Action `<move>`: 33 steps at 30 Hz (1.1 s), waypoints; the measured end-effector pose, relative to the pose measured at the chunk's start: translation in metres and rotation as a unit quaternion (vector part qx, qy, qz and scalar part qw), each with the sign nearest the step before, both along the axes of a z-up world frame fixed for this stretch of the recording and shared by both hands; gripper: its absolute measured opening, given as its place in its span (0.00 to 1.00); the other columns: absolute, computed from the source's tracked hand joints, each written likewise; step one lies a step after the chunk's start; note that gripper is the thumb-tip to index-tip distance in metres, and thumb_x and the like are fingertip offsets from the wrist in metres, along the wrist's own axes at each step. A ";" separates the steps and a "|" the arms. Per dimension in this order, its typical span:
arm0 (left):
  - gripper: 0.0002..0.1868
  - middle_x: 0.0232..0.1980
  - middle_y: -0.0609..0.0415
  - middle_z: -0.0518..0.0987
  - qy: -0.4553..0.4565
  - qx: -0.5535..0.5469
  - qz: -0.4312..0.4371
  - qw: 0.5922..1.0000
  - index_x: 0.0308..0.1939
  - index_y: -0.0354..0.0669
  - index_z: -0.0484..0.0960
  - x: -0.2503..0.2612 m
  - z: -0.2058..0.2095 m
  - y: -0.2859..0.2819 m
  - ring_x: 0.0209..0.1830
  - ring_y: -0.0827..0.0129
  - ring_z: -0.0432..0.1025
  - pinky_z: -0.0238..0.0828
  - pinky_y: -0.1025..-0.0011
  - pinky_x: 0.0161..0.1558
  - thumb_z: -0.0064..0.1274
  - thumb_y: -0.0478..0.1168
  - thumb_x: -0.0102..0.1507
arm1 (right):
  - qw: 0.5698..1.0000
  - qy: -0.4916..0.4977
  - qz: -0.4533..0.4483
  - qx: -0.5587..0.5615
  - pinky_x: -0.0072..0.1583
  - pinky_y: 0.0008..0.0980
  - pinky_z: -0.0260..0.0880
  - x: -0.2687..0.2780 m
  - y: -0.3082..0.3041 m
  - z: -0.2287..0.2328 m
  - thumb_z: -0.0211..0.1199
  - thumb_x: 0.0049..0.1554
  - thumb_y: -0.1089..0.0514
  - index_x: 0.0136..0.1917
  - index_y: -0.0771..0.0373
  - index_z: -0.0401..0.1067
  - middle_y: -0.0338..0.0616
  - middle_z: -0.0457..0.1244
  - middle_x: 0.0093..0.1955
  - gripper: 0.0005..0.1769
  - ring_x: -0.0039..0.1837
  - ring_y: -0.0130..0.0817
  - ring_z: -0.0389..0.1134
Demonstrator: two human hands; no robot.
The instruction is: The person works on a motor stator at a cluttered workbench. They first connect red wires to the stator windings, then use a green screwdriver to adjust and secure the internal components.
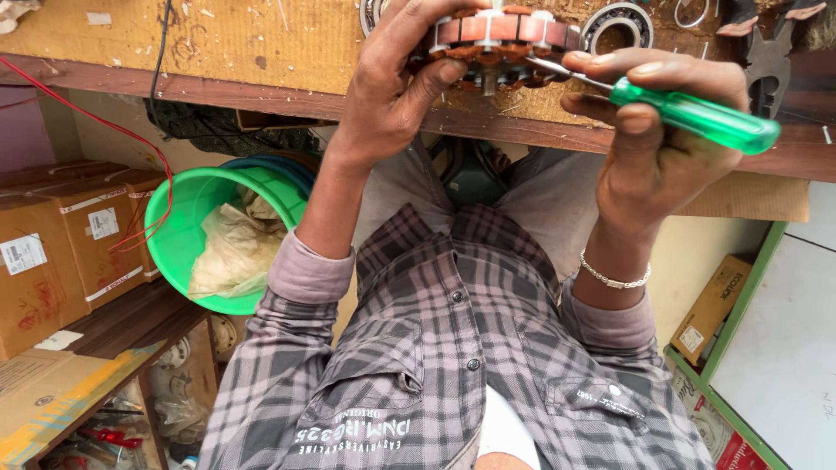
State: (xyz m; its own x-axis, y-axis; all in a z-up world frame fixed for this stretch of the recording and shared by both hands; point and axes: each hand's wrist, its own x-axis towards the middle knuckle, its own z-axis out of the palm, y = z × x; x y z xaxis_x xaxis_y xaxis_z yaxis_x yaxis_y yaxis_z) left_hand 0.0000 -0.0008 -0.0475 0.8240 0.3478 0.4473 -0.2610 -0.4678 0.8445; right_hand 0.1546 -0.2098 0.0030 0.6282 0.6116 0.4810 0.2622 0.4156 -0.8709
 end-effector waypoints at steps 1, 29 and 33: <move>0.23 0.65 0.55 0.75 0.000 0.008 -0.008 1.000 0.73 0.47 0.72 0.001 0.004 0.001 0.65 0.68 0.74 0.75 0.73 0.64 0.58 0.46 0.76 | 1.000 -0.012 -0.004 -0.005 0.53 0.35 0.86 -0.002 0.001 0.001 0.63 0.70 0.45 0.62 0.69 0.62 0.61 0.69 0.55 0.25 0.58 0.47 0.77; 0.23 0.53 0.48 0.81 0.028 0.119 0.041 0.992 0.63 0.41 0.76 0.009 0.044 -0.007 0.54 0.53 0.76 0.70 0.59 0.55 0.69 0.34 0.68 | 1.000 0.018 -0.002 0.001 0.51 0.35 0.85 0.002 -0.011 0.001 0.68 0.66 0.48 0.59 0.66 0.63 0.59 0.69 0.55 0.23 0.55 0.46 0.77; 0.24 0.55 0.49 0.81 0.030 0.145 0.052 0.988 0.64 0.41 0.76 0.006 0.037 -0.003 0.54 0.53 0.75 0.69 0.60 0.56 0.70 0.33 0.67 | 0.999 0.046 -0.007 0.023 0.51 0.35 0.85 0.002 -0.003 -0.011 0.68 0.65 0.48 0.59 0.67 0.63 0.59 0.69 0.56 0.23 0.56 0.48 0.77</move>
State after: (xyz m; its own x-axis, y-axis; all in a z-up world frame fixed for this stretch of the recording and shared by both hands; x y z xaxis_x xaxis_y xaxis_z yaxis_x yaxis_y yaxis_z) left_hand 0.0064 -0.0040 -0.0100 0.8189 0.2967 0.4913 -0.1517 -0.7137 0.6839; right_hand 0.1567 -0.2126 -0.0083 0.6792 0.5811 0.4483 0.1884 0.4523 -0.8717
